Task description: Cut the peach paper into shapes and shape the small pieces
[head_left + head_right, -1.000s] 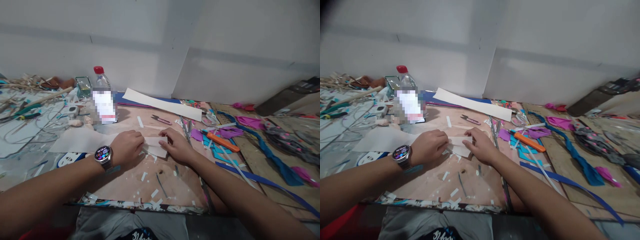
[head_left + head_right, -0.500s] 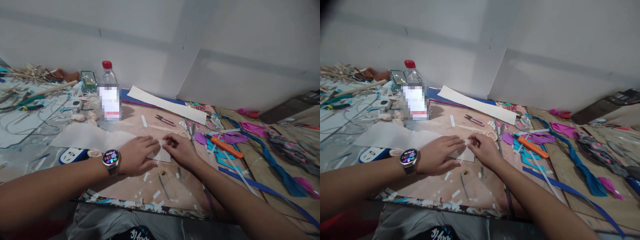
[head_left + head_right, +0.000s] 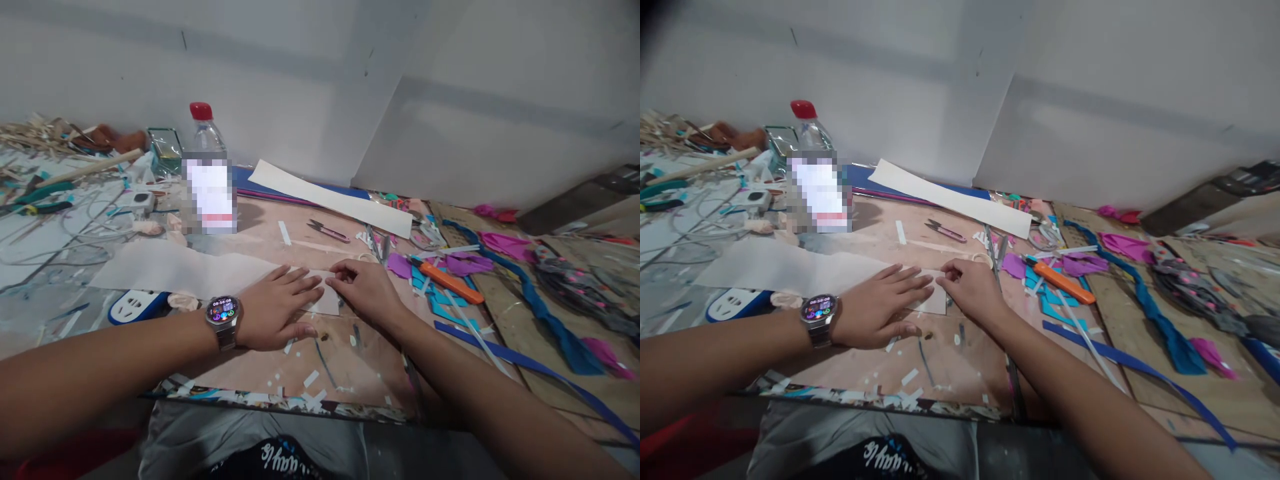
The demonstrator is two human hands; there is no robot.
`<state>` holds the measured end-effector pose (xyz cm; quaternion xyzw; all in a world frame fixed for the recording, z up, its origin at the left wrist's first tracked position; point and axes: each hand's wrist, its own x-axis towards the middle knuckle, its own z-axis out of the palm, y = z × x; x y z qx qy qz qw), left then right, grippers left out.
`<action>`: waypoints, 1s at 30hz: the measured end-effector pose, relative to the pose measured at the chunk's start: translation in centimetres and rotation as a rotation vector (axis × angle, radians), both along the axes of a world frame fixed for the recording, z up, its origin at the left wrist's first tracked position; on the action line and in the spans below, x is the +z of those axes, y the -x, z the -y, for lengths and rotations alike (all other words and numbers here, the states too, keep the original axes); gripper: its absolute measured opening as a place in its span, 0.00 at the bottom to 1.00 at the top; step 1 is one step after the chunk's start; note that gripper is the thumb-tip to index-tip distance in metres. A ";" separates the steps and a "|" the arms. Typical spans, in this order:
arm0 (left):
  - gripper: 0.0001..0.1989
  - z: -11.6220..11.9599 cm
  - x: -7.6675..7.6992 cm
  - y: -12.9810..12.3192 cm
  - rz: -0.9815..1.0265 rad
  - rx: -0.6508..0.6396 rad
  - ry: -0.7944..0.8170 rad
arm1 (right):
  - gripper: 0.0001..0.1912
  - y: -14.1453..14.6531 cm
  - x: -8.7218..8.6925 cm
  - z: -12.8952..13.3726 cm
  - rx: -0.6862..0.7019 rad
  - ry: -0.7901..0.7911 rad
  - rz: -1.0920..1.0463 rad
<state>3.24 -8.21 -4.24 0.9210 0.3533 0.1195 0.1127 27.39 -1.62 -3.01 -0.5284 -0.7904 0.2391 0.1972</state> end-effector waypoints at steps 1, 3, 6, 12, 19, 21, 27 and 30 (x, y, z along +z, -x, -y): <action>0.37 0.0 0.0 0.0 -0.006 0.000 0.000 | 0.08 0.0 0.0 0.1 0.021 -0.017 -0.004; 0.38 0.0 -0.1 0.0 -0.019 0.001 0.001 | 0.07 0.2 0.1 0.2 0.068 -0.055 -0.008; 0.38 0.0 -0.1 0.0 -0.034 0.005 0.005 | 0.06 0.3 0.2 0.3 0.104 -0.084 0.004; 0.36 -0.2 0.2 -0.2 -0.006 0.014 -0.031 | 0.06 0.3 0.2 0.3 0.126 -0.102 0.039; 0.37 -0.5 0.2 -0.4 0.004 0.013 -0.069 | 0.08 0.3 0.1 0.5 0.152 -0.120 0.053; 0.36 -0.5 0.2 -0.4 0.011 0.012 -0.062 | 0.09 0.3 0.2 0.6 0.169 -0.131 0.053; 0.34 -0.6 0.2 -0.3 0.048 0.001 -0.060 | 0.10 0.2 -0.3 0.4 0.196 -0.169 -0.001; 0.34 -0.6 0.1 -0.3 0.051 0.007 -0.055 | 0.07 0.1 -0.6 0.1 0.207 -0.157 -0.028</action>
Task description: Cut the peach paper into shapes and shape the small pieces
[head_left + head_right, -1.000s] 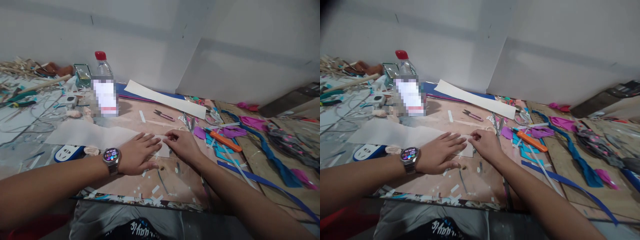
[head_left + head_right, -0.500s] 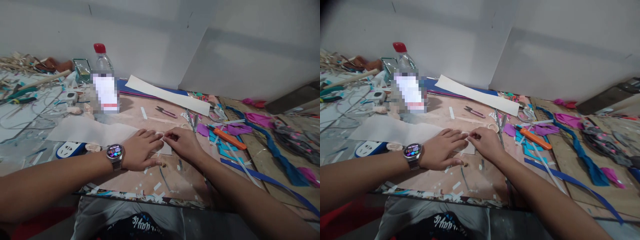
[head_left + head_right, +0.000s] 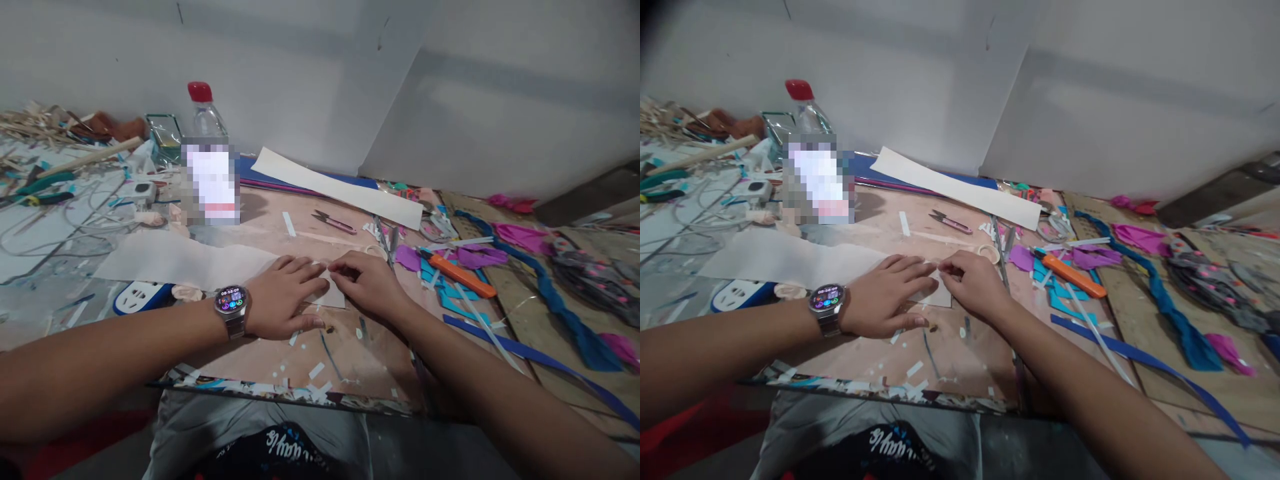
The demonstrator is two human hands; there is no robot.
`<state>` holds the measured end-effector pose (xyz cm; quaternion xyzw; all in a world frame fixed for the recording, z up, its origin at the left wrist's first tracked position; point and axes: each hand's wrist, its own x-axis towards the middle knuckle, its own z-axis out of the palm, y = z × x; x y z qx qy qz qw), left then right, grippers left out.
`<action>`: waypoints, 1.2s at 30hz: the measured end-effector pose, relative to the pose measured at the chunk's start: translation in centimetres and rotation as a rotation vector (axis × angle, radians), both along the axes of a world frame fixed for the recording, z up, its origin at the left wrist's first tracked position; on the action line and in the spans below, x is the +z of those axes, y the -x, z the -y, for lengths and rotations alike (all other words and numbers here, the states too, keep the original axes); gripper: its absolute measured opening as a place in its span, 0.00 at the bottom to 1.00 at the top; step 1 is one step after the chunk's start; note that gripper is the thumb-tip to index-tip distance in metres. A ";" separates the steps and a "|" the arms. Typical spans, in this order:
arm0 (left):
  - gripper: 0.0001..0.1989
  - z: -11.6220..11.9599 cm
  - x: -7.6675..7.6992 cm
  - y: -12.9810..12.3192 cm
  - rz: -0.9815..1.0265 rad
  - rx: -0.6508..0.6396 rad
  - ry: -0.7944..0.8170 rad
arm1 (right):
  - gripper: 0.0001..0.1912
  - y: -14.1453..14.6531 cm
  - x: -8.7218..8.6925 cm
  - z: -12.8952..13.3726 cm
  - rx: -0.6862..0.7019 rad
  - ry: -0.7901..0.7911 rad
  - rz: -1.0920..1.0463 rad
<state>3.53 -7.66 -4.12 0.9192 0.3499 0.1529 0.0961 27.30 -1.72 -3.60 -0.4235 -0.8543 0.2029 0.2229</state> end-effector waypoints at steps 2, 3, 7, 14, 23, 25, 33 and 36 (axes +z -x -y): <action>0.34 0.0 0.0 0.0 0.000 0.003 0.002 | 0.06 -0.1 0.0 -0.1 -0.001 0.016 -0.006; 0.33 0.0 0.0 0.0 -0.001 0.004 0.002 | 0.06 -0.1 0.0 -0.2 -0.003 0.024 -0.005; 0.34 0.0 0.0 0.0 -0.028 0.007 0.001 | 0.06 -0.2 0.1 -0.3 -0.011 0.034 0.008; 0.36 0.1 0.0 0.0 -0.058 0.019 0.016 | 0.06 -0.2 -0.1 -0.5 0.010 0.013 0.004; 0.35 0.1 -0.1 -0.1 -0.046 0.015 -0.011 | 0.05 0.1 -0.1 -0.5 -0.010 0.006 0.019; 0.35 0.1 -0.1 -0.1 -0.039 0.014 -0.012 | 0.05 0.2 -0.1 -0.5 -0.007 -0.006 0.025; 0.35 0.1 -0.1 0.0 -0.041 0.013 0.000 | 0.10 -0.3 0.2 -0.8 0.104 -0.034 0.029; 0.35 0.1 -0.2 0.0 -0.042 0.023 0.007 | 0.11 -0.6 0.2 -0.9 0.125 -0.037 0.039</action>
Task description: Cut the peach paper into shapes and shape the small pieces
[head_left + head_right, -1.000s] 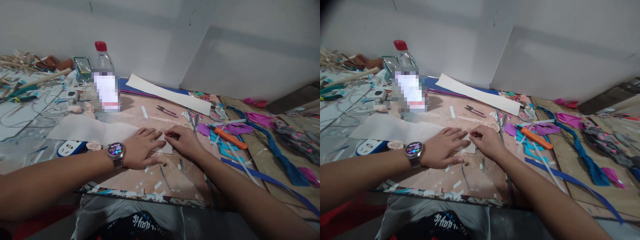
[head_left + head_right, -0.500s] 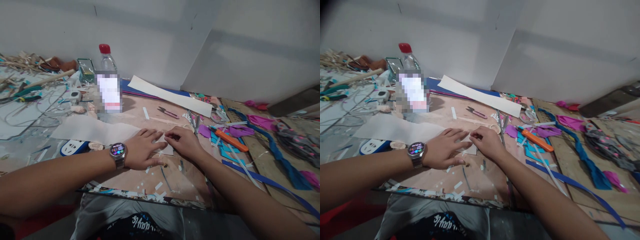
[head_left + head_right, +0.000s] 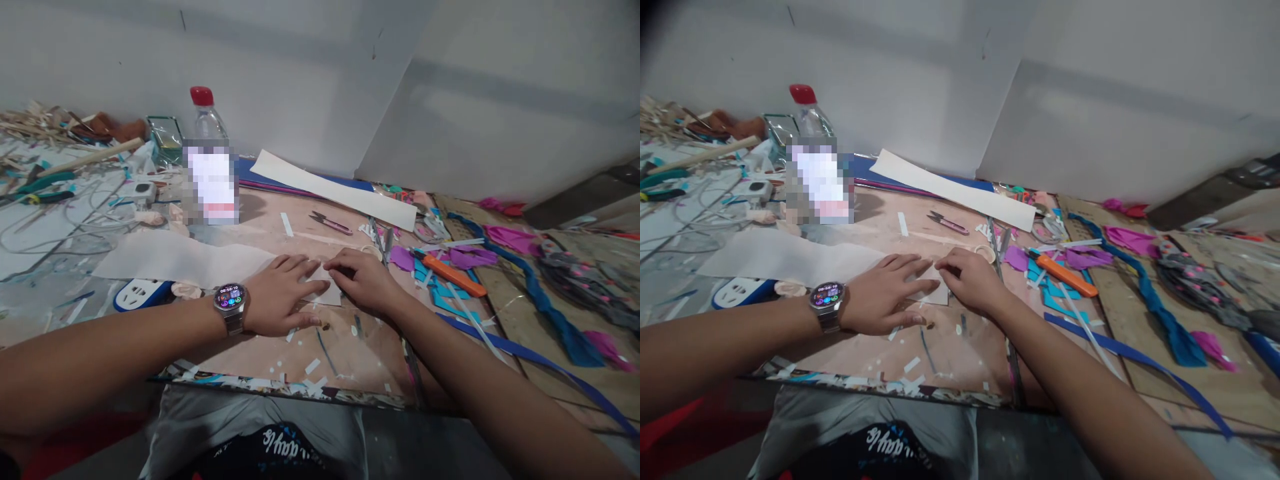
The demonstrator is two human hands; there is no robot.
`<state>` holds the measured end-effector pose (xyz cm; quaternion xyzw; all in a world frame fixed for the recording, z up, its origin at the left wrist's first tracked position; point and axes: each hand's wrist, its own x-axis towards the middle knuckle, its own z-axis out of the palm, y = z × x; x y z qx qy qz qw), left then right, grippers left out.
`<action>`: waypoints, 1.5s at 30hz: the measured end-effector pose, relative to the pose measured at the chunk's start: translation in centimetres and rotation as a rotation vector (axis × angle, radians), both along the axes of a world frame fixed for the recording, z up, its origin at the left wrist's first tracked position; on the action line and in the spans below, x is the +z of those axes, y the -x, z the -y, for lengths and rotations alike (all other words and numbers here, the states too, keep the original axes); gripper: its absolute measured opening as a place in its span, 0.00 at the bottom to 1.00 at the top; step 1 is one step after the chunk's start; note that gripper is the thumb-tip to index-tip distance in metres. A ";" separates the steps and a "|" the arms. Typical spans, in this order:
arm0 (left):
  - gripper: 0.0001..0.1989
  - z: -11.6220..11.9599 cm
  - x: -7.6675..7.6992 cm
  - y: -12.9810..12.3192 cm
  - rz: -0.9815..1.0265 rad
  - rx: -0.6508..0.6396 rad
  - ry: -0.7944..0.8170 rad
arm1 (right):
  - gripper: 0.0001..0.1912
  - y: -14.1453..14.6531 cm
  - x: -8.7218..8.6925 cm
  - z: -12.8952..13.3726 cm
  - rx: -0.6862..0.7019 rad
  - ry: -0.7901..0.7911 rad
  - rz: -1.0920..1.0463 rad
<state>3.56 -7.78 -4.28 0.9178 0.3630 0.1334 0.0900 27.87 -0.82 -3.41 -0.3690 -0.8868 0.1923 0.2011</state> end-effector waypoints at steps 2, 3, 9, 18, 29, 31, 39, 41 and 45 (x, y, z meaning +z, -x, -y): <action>0.36 0.0 0.0 0.0 0.002 0.008 0.005 | 0.12 -0.2 0.1 -0.1 0.015 0.005 0.000; 0.35 0.0 0.0 0.0 0.004 0.010 0.005 | 0.13 -0.3 0.1 -0.1 0.031 0.011 0.001; 0.36 0.0 -0.1 0.1 0.020 0.001 -0.008 | 0.15 -0.7 0.7 -0.2 0.124 0.060 0.037; 0.35 0.0 -0.1 0.2 0.034 -0.003 -0.003 | 0.10 -0.6 0.5 -0.5 0.110 0.045 0.012; 0.35 0.0 -0.2 0.1 0.025 -0.012 -0.035 | 0.08 -0.4 0.0 -0.5 0.055 0.020 -0.002; 0.35 0.0 -0.1 0.1 0.022 -0.008 -0.035 | 0.08 -0.3 0.0 -0.5 0.047 0.014 -0.006; 0.35 0.0 -0.1 0.1 0.021 -0.016 -0.038 | 0.07 0.0 0.0 -0.4 -0.010 -0.006 -0.025; 0.35 0.0 -0.2 0.0 0.023 -0.022 -0.043 | 0.06 0.1 -0.1 -0.4 -0.024 -0.008 -0.029; 0.36 0.0 -0.2 -0.1 0.016 -0.021 -0.033 | 0.06 0.2 -0.2 -0.4 -0.027 -0.015 -0.017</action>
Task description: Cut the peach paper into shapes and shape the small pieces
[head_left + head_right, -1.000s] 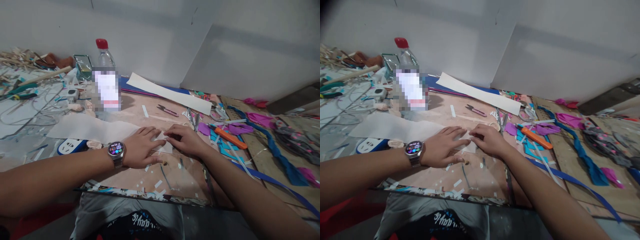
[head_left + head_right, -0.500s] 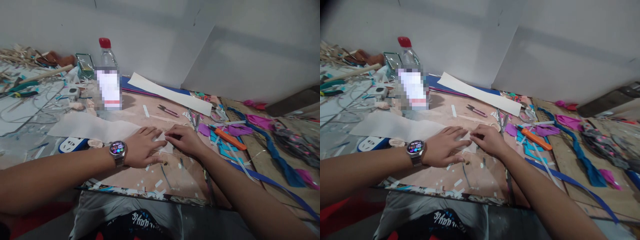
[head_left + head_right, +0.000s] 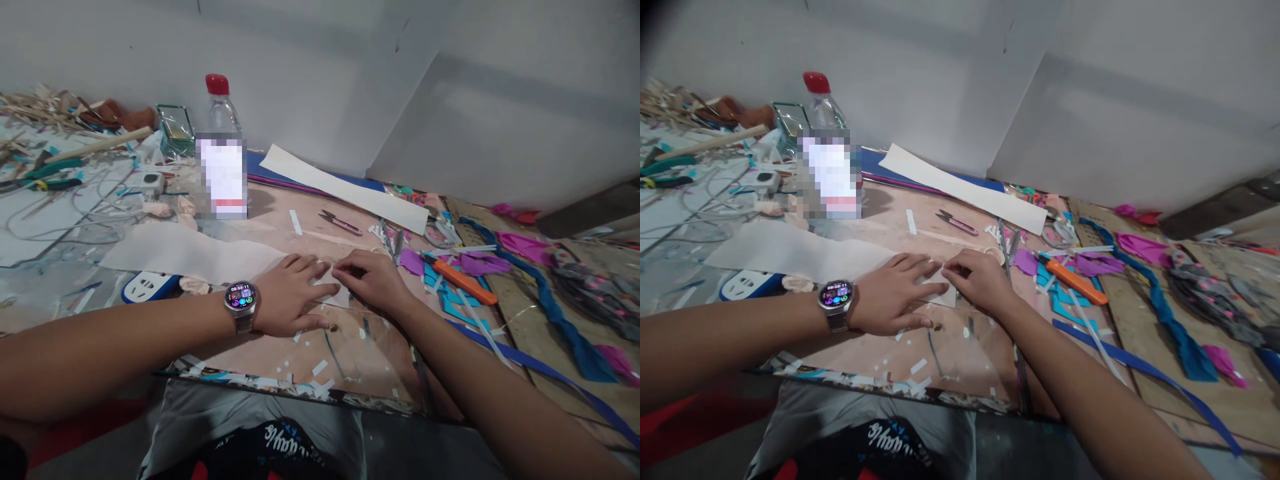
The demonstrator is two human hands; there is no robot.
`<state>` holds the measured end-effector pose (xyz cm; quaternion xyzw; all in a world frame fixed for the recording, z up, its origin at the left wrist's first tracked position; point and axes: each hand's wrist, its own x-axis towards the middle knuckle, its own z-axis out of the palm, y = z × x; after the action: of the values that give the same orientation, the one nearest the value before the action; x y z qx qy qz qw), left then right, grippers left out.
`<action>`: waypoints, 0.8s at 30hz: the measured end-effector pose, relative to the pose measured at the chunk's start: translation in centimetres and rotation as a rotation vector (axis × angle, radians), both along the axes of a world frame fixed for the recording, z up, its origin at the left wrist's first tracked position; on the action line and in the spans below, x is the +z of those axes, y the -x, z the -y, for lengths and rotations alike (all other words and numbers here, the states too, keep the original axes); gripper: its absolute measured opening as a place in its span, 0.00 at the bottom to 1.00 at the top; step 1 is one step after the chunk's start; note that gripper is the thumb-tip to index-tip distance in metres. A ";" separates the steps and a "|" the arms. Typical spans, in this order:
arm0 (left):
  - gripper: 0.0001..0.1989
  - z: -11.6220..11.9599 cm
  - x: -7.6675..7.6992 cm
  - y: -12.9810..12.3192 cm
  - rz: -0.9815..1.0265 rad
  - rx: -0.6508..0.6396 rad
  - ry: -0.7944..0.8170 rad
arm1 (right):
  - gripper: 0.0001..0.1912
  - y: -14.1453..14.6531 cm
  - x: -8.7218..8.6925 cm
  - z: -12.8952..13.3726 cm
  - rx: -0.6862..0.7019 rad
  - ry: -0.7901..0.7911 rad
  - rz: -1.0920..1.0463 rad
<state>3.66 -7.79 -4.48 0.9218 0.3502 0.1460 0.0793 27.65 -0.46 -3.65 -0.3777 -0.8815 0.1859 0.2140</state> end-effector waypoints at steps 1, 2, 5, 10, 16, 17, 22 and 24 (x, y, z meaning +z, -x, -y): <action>0.36 0.0 0.0 0.0 -0.001 -0.001 0.006 | 0.07 0.0 -0.1 0.0 -0.003 0.001 0.006; 0.36 0.0 0.0 -0.1 -0.001 -0.002 0.010 | 0.07 0.0 -0.1 0.0 -0.008 0.004 0.014; 0.34 0.1 0.1 -0.1 -0.005 -0.010 0.012 | 0.08 0.0 -0.3 0.0 -0.028 0.011 0.032; 0.35 0.1 0.1 -0.2 -0.035 -0.007 0.008 | 0.09 0.2 -0.3 0.0 -0.024 0.022 0.033; 0.36 0.1 0.0 -0.1 -0.052 0.002 0.006 | 0.10 0.0 0.5 0.2 0.042 0.034 0.073; 0.37 0.1 0.0 -0.1 -0.052 0.002 0.005 | 0.10 -0.1 0.7 0.2 0.054 0.031 0.077; 0.35 0.1 0.0 0.0 -0.028 -0.003 -0.016 | 0.07 -0.4 0.7 0.1 0.033 0.029 0.042; 0.35 0.2 0.1 0.1 -0.032 -0.008 -0.025 | 0.06 -0.4 0.6 0.1 0.014 0.033 0.028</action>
<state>3.61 -7.97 -4.39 0.9264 0.3458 0.1350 0.0629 28.00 -0.54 -3.09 -0.3775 -0.8837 0.1969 0.1942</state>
